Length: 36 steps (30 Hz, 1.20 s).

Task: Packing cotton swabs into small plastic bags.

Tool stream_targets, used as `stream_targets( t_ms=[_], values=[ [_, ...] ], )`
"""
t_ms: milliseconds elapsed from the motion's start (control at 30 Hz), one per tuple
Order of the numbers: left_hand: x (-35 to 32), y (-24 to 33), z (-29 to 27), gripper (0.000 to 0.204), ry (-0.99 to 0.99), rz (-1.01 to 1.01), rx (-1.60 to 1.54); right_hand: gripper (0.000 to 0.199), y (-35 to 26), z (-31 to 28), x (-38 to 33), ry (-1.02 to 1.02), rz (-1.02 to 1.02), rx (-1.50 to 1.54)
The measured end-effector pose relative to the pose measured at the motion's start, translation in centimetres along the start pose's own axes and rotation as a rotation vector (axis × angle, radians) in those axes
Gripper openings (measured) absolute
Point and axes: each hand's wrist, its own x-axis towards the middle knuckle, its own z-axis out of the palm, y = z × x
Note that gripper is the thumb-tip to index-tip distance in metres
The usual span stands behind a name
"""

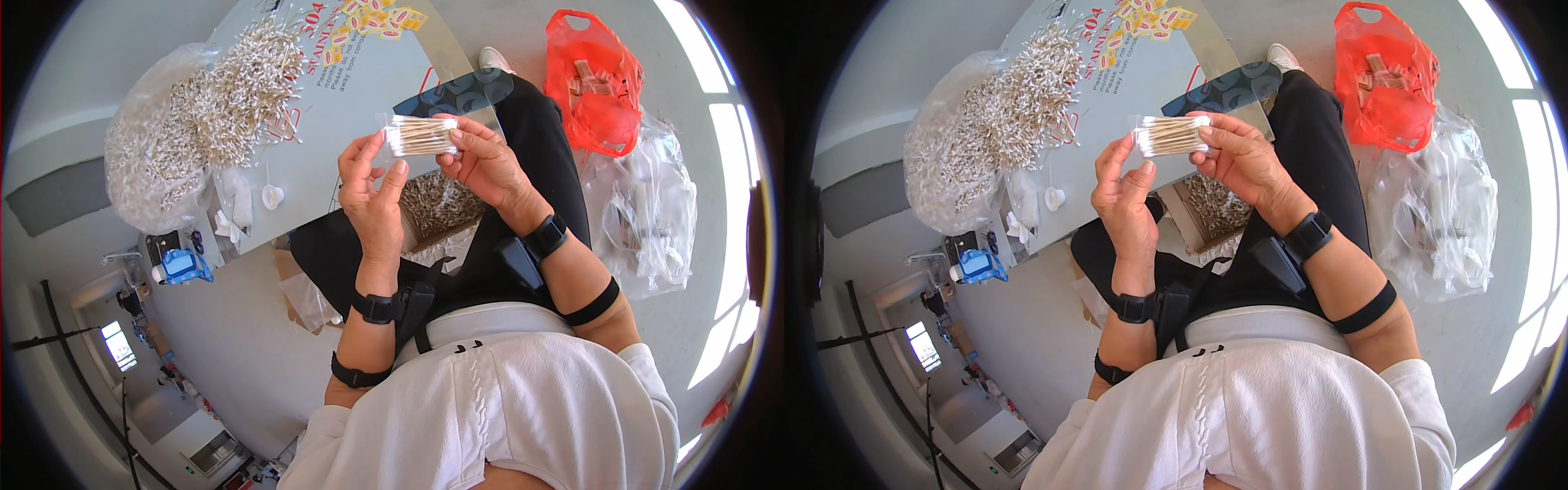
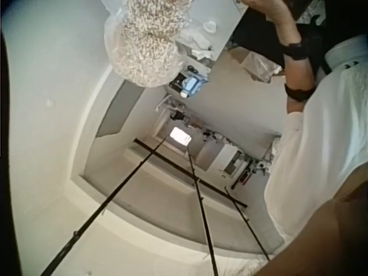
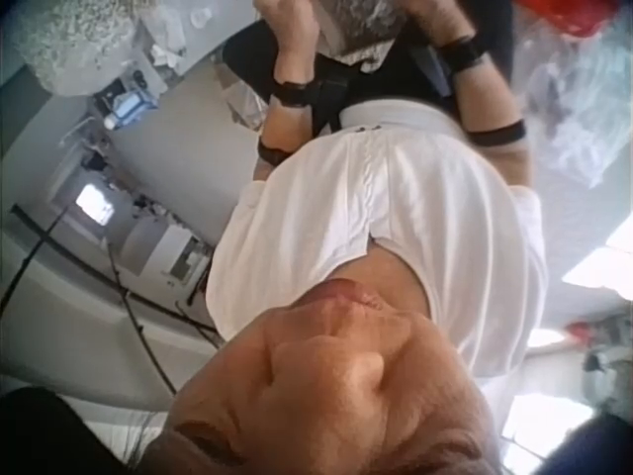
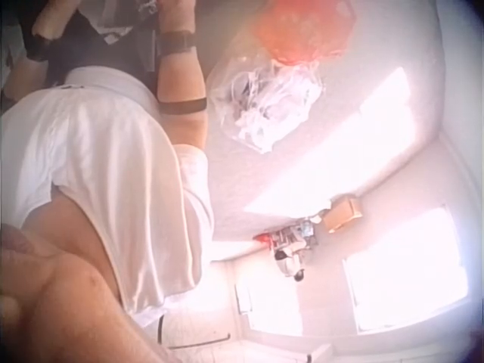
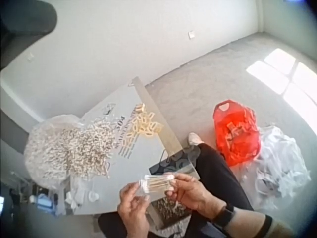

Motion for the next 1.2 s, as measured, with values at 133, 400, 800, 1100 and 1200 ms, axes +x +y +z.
stream_targets(
  t_ms=[133, 400, 800, 1100, 1200],
  values=[
    [0.1, -0.3, 0.3, 0.040, -0.013, 0.044, 0.028, 0.031, 0.0, 0.1, 0.0, -0.008, -0.004, -0.003],
    [0.8, 0.0, 0.0, 0.039, -0.072, 0.211, 0.325, 0.032, -0.1, 0.2, -0.2, 0.039, -0.057, -0.088],
    [0.7, 0.1, 0.6, 0.007, 0.040, -0.025, -0.126, 0.022, 0.5, -0.1, 0.1, 0.089, -0.037, -0.039],
    [1.8, 1.2, -0.4, 0.014, 0.046, -0.150, -0.248, 0.018, -0.1, 0.0, 0.1, 0.053, -0.078, -0.082],
    [2.2, 1.5, -0.2, 0.014, 0.001, -0.130, -0.163, 0.023, 0.1, 0.2, 0.0, 0.059, -0.063, -0.150]
  ],
)
